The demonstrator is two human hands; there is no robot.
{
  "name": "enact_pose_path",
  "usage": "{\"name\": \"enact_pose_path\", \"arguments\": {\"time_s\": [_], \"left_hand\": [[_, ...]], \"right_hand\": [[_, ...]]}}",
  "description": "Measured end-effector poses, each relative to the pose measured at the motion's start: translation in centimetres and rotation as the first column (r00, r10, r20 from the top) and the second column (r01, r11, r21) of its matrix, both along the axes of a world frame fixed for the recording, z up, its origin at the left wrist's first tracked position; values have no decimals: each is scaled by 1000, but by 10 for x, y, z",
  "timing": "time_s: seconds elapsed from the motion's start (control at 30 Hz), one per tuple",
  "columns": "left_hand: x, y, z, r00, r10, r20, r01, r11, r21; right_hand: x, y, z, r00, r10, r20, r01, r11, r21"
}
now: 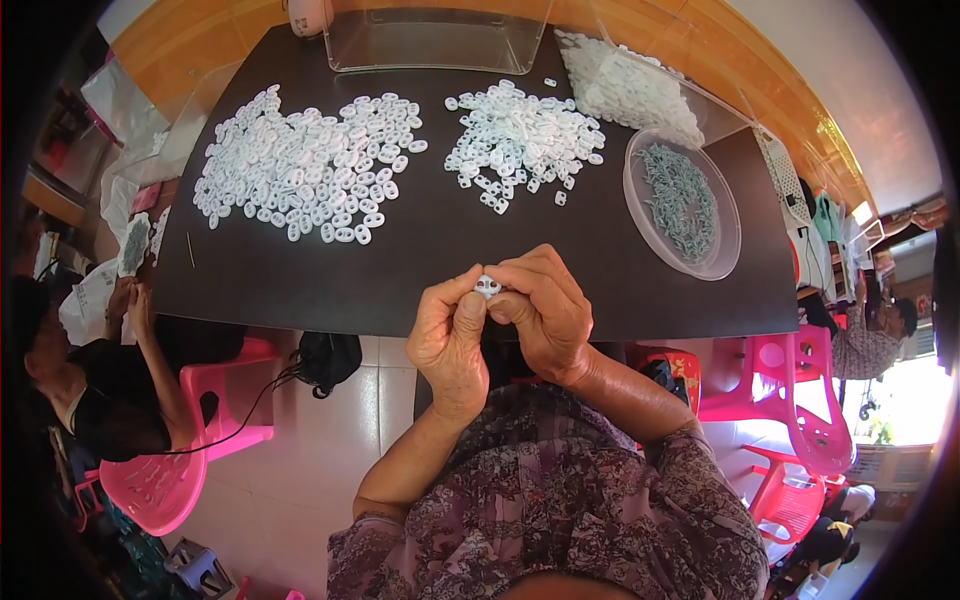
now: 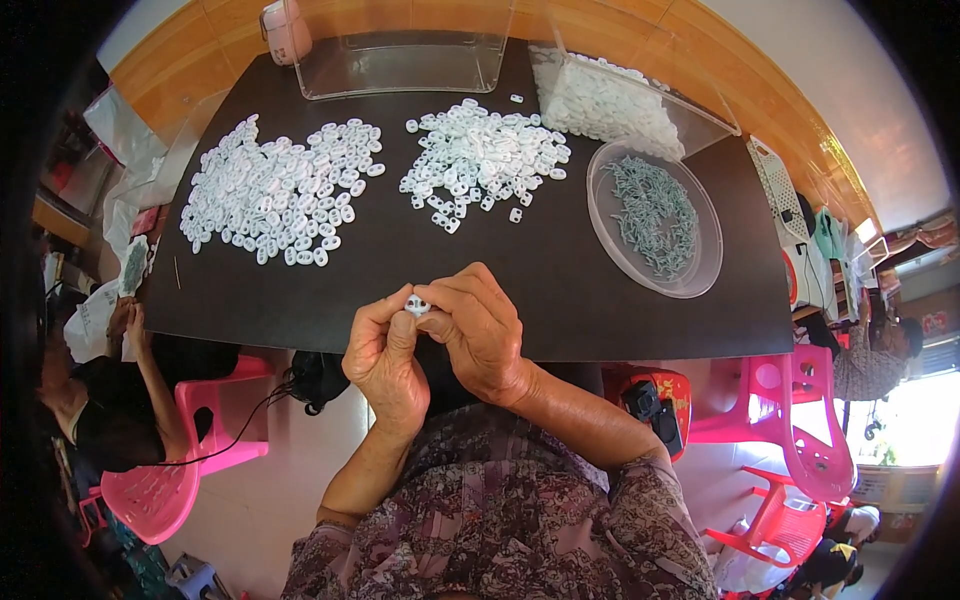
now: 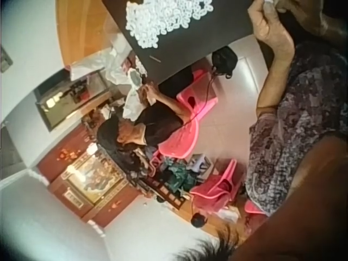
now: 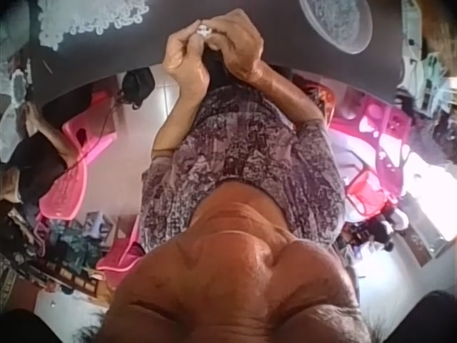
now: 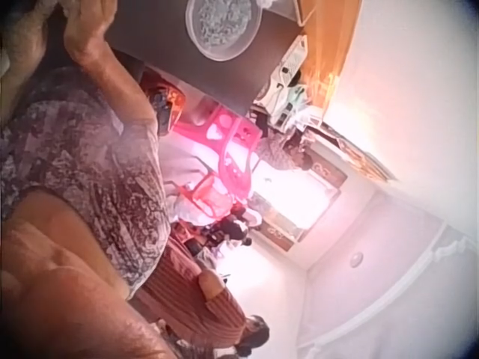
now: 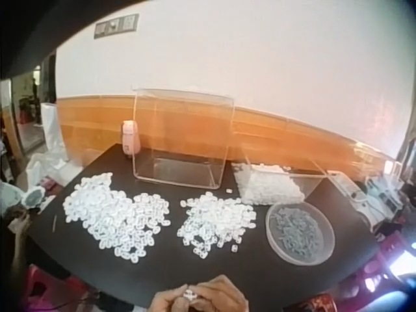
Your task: Assemble small plastic components by manually inserting pins into them.
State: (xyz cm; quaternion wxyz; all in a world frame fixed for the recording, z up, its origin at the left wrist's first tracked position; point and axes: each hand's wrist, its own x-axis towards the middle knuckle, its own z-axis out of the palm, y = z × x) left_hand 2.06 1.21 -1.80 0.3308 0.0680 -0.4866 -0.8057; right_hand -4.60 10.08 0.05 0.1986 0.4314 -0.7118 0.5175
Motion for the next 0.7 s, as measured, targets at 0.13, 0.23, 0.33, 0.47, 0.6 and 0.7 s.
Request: {"name": "enact_pose_path", "arguments": {"time_s": [0.13, 0.23, 0.33, 0.47, 0.6, 0.7], "left_hand": [[-1, -2, 1, 1000, 4, -8, -3, 1000, 19], [0, -2, 2, 1000, 13, -3, -13, 1000, 16], [-1, 0, 9, 1000, 14, 13, -15, 999, 42], [0, 0, 5, 1000, 20, 21, -20, 1000, -4], [3, 5, 3, 1000, 18, -7, -17, 1000, 14], [3, 8, 0, 998, 51, 31, -49, 998, -50]], "right_hand": [[3, -1, 0, 996, 9, 92, -10, 1000, 12], [5, -2, 1, 993, 11, 115, -13, 1000, 18], [5, -4, 1, 995, 3, 102, -3, 1000, 3], [8, -7, 1, 998, -42, 53, 43, 999, -25], [12, -8, -4, 996, -59, 74, 62, 997, -37], [15, -9, -7, 995, -77, 67, 82, 993, -79]]}}
